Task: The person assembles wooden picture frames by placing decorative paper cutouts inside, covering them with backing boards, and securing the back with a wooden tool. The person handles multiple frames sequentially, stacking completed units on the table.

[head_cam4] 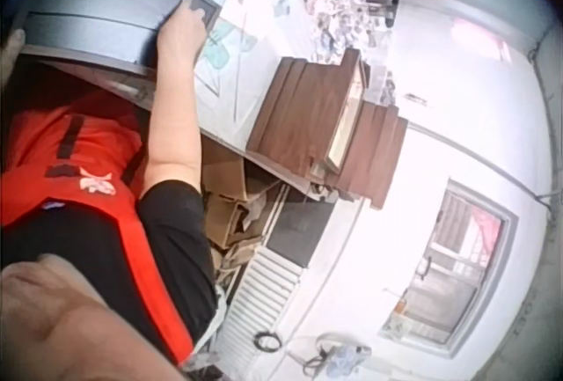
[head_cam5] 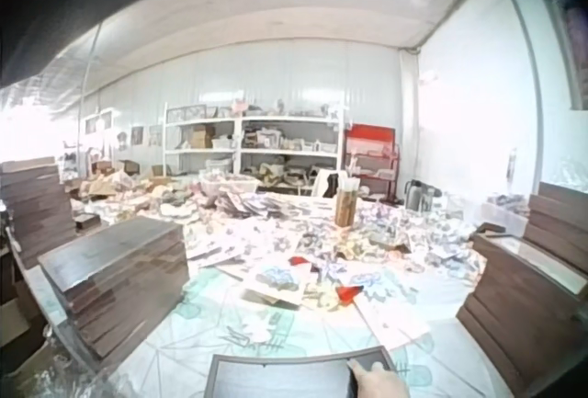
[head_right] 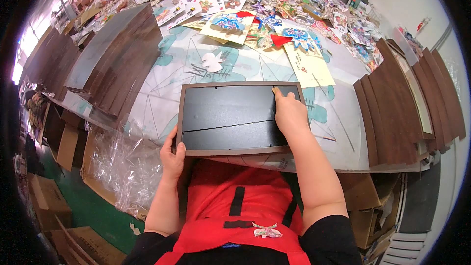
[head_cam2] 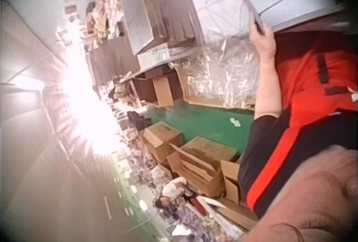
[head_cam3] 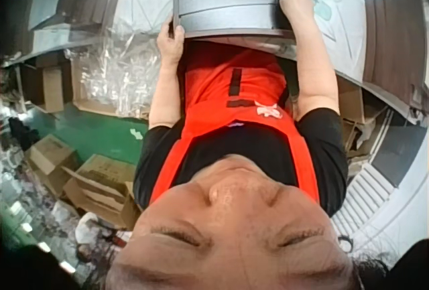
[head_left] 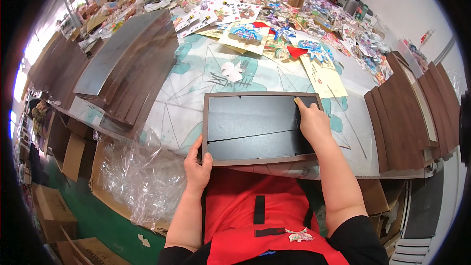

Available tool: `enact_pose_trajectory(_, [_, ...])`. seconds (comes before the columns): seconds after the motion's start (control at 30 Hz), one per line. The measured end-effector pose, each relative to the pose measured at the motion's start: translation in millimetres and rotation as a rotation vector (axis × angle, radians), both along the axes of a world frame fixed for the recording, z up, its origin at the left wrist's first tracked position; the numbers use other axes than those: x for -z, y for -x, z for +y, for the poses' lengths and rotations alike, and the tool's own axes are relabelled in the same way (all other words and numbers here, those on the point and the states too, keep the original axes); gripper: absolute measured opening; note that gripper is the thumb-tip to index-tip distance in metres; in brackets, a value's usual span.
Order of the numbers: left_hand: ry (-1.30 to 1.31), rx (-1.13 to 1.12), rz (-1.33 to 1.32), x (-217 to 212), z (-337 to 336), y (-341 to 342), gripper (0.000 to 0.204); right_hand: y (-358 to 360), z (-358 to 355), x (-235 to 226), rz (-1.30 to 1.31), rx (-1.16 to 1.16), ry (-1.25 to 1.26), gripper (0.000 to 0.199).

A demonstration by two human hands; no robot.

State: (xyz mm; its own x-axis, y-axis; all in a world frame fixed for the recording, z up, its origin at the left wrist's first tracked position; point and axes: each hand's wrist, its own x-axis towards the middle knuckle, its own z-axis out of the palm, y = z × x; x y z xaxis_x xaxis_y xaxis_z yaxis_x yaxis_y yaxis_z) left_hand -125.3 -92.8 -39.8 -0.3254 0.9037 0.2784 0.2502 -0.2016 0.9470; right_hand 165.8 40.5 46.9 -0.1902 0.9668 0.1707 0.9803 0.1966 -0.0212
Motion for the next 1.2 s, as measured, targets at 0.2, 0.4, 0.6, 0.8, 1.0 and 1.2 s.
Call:
enact_pose_trajectory(0.2, [-0.020,0.014,0.037,3,3,4,0.047,-10,31,4,0.170,-0.028,0.170,0.041])
enact_pose_trajectory(0.4, [-0.089,-0.166,0.395,-11,-2,-2,0.048,-28,-15,-21,0.354,-0.196,0.064,0.028])
enact_pose_trajectory(0.6, [-0.327,0.018,0.680,-44,1,-60,0.052,-61,-60,-15,0.266,-0.267,0.173,0.013])
enact_pose_trajectory(0.8, [-0.199,0.416,0.751,-54,30,-140,0.051,-58,-56,-6,0.155,-0.352,0.048,0.025])
enact_pose_trajectory(1.0, [-0.159,0.360,0.796,-52,38,-156,0.043,-62,-39,2,0.166,-0.512,0.021,0.025])
enact_pose_trajectory(1.2, [-0.103,0.372,0.773,-54,40,-158,0.036,-63,-30,-1,0.166,-0.570,0.067,0.026])
